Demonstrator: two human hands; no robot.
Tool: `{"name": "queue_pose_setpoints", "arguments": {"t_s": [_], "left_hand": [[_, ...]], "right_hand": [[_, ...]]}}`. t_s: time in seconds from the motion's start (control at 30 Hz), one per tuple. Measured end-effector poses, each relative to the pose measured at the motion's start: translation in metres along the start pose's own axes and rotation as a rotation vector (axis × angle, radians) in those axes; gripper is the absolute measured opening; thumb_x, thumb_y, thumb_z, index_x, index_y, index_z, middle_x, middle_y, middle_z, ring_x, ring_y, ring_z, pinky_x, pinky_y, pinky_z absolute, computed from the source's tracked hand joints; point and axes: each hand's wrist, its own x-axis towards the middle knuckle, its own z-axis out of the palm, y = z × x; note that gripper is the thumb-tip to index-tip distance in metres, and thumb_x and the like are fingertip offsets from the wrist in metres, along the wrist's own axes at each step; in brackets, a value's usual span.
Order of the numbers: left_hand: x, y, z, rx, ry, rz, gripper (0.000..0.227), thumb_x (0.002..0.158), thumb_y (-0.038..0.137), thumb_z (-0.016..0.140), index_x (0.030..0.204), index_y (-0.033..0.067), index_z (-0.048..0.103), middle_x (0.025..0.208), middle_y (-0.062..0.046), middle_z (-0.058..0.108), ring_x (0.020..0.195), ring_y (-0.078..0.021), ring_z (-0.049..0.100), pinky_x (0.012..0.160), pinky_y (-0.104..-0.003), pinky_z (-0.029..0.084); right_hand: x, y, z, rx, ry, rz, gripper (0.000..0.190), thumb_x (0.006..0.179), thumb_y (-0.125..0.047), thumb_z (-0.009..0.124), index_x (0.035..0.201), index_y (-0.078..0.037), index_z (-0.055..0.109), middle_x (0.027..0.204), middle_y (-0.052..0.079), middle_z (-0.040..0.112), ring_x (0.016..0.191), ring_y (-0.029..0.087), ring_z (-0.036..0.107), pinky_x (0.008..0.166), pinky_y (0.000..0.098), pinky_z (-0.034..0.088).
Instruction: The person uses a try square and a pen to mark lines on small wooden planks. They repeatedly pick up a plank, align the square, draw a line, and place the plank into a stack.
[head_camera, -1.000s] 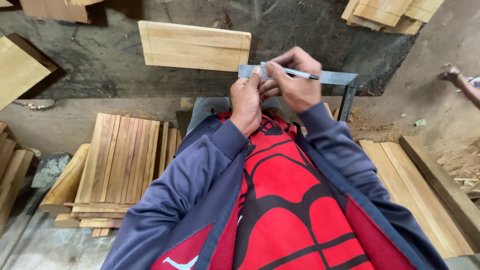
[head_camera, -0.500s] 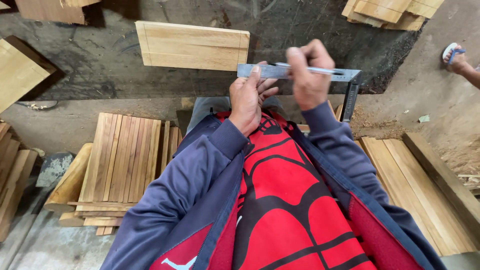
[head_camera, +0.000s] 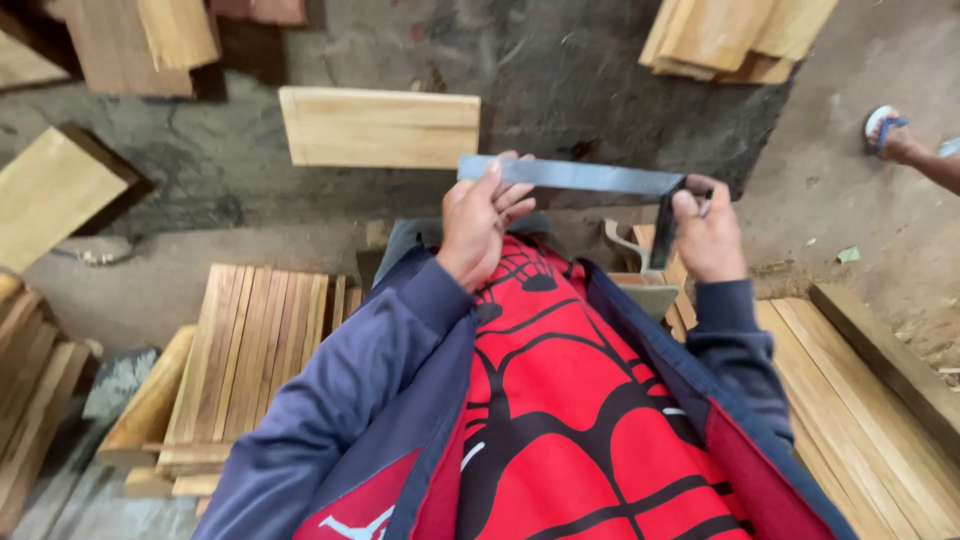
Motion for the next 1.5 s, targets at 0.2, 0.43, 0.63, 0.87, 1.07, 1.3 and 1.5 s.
{"name": "queue_pose_setpoints", "arguments": {"t_s": [0.2,0.43,0.63,0.87,1.07,1.3,1.5], "left_hand": [[-0.041,0.060,0.013,1.262,-0.277,0.511,0.058,0.076,0.032,0.071,0.128,0.0245,0.048,0.081,-0.010,0.069,0.086,-0.0221,0.066,0.065,-0.033,0.055],[-0.019,0.132,0.015,2.683,0.102,1.006,0.104,0.041,0.048,0.082,0.132,0.0166,0.043,0.105,-0.014,0.053,0.100,-0.0312,0.057,0.090,-0.042,0.047],[-0.049,0.040,0.212,1.707,-0.049,0.816,0.086,0.057,0.053,0.080,0.121,0.0096,0.042,0.100,-0.018,0.048,0.094,-0.0413,0.057,0.079,-0.051,0.047],[0.044,-0.055,0.338,1.887,0.072,0.931,0.090,0.070,0.070,0.050,0.127,0.0061,0.024,0.120,-0.023,0.039,0.081,-0.0258,0.061,0.063,-0.036,0.056],[0.069,-0.029,0.291,1.550,0.284,1.244,0.078,0.079,0.063,0.043,0.130,0.0062,0.029,0.126,-0.020,0.037,0.115,-0.0302,0.036,0.094,-0.041,0.028],[0.058,-0.042,0.273,0.838,0.012,0.550,0.071,0.084,0.047,0.036,0.139,0.0057,0.020,0.141,-0.009,0.034,0.127,-0.0148,0.035,0.104,-0.026,0.024],[0.069,0.041,0.288,1.164,0.430,1.090,0.076,0.076,0.059,0.047,0.125,0.0005,0.041,0.128,-0.023,0.039,0.119,-0.0327,0.038,0.098,-0.050,0.032]], "right_hand": [[-0.008,0.065,0.005,1.032,-0.017,0.082,0.019,0.092,-0.011,0.051,0.110,-0.006,0.054,0.098,0.008,0.061,0.090,0.017,0.061,0.085,0.0349,0.050],[-0.012,0.136,-0.072,1.607,0.189,0.169,0.009,0.089,-0.019,0.056,0.096,-0.016,0.061,0.095,0.006,0.061,0.085,0.021,0.060,0.079,0.0315,0.050],[0.029,0.127,-0.089,1.810,0.181,0.144,0.015,0.092,-0.025,0.050,0.101,-0.015,0.055,0.092,-0.001,0.051,0.082,0.013,0.050,0.075,0.0234,0.044],[0.147,0.035,-0.117,1.971,-0.003,0.096,0.016,0.091,-0.025,0.047,0.088,-0.014,0.058,0.080,0.003,0.057,0.074,0.020,0.055,0.066,0.0318,0.046],[0.210,-0.052,-0.119,1.891,-0.101,-0.029,0.029,0.091,-0.026,0.040,0.097,-0.003,0.057,0.116,0.020,0.057,0.106,0.030,0.058,0.087,0.0368,0.048],[0.236,-0.077,-0.096,1.557,0.211,-0.038,0.012,0.085,-0.016,0.057,0.089,-0.007,0.064,0.085,0.005,0.065,0.077,0.012,0.063,0.077,0.0238,0.054],[0.183,-0.097,-0.156,1.402,0.041,0.064,0.047,0.090,-0.031,0.030,0.110,0.000,0.059,0.115,0.012,0.061,0.110,0.022,0.060,0.096,0.0316,0.046]]}}
